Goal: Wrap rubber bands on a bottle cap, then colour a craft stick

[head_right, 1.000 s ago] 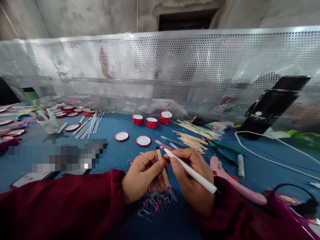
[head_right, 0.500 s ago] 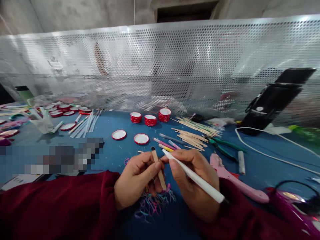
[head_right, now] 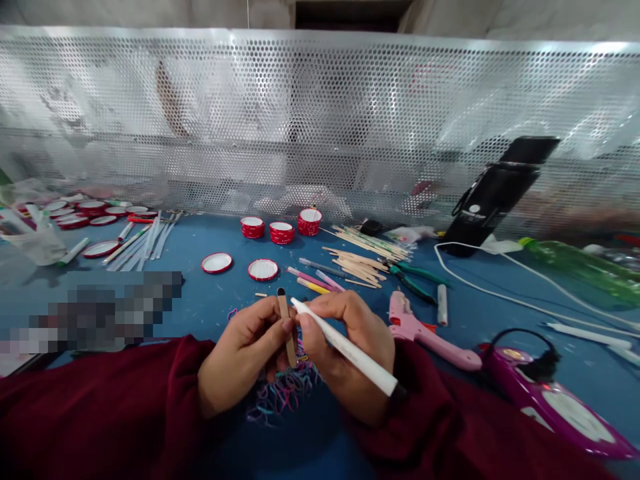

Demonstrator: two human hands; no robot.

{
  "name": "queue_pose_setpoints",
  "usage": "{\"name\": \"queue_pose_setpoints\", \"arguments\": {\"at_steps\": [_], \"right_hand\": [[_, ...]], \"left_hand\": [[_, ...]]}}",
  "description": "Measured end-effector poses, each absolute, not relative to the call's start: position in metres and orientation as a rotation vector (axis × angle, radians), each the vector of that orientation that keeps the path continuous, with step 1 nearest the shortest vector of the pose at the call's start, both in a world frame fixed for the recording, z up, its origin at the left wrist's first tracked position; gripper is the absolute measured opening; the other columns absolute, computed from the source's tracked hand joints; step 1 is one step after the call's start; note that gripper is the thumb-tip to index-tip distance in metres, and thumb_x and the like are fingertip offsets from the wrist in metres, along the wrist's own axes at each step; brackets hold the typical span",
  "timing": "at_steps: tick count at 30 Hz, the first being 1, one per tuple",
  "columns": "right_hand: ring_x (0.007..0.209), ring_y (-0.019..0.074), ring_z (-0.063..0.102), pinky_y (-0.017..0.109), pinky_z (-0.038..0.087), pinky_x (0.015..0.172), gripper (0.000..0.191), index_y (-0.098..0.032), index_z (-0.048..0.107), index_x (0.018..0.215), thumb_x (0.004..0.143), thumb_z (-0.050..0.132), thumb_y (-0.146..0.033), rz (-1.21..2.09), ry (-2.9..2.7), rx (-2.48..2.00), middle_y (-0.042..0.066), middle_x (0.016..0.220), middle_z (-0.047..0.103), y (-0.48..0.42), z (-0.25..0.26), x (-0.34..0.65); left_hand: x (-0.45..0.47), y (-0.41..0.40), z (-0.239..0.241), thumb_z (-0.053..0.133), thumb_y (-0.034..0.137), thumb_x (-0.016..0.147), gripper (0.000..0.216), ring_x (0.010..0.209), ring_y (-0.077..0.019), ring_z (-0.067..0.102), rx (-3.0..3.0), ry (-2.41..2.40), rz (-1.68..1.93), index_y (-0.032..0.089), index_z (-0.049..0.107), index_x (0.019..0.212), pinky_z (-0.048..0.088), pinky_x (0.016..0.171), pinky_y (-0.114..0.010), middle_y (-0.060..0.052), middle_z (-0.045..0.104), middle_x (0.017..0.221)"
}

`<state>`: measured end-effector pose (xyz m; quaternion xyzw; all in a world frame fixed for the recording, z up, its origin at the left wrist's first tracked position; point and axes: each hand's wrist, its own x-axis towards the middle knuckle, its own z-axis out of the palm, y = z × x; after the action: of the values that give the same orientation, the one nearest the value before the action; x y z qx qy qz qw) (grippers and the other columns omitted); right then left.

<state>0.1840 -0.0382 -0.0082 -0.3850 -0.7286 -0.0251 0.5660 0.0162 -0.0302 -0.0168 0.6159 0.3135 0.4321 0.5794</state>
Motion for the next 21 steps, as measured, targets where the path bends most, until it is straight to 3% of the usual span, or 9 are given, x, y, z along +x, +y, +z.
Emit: {"name": "queue_pose_setpoints", "arguments": {"at_steps": [5, 9, 21], "right_hand": [[0.087, 0.0243, 0.077, 0.039, 0.061, 0.074, 0.015, -0.029, 0.058, 0.094, 0.087, 0.067, -0.019, -0.076, -1.760, -0.921, 0.002, 0.093, 0.078, -0.0419, -0.0065, 0.1825], [0.084, 0.0255, 0.077, 0.040, 0.062, 0.070, 0.015, -0.031, 0.058, 0.093, 0.088, 0.066, -0.019, -0.075, -1.762, -0.947, 0.001, 0.090, 0.078, -0.0434, -0.0040, 0.1807], [0.072, 0.0159, 0.072, 0.027, 0.057, 0.065, 0.009, -0.027, 0.062, 0.093, 0.089, 0.070, -0.025, -0.084, -1.747, -0.978, -0.001, 0.084, 0.075, -0.0383, -0.0095, 0.1833]], "left_hand": [[0.0177, -0.0309, -0.0178, 0.054, 0.048, 0.097, 0.033, 0.046, -0.0076, 0.052, 1.431, 0.689, 0.970, 0.018, 0.055, 0.085, 0.042, 0.040, -0.016, 0.002, 0.059, 0.062], [0.0177, -0.0312, -0.0173, 0.054, 0.048, 0.097, 0.032, 0.046, -0.0075, 0.052, 1.416, 0.690, 0.980, 0.018, 0.055, 0.086, 0.042, 0.041, -0.016, 0.002, 0.059, 0.062], [0.0161, -0.0318, -0.0172, 0.054, 0.048, 0.097, 0.033, 0.047, -0.0088, 0.052, 1.457, 0.712, 0.984, 0.018, 0.053, 0.083, 0.041, 0.044, -0.018, 0.001, 0.059, 0.060]]}}
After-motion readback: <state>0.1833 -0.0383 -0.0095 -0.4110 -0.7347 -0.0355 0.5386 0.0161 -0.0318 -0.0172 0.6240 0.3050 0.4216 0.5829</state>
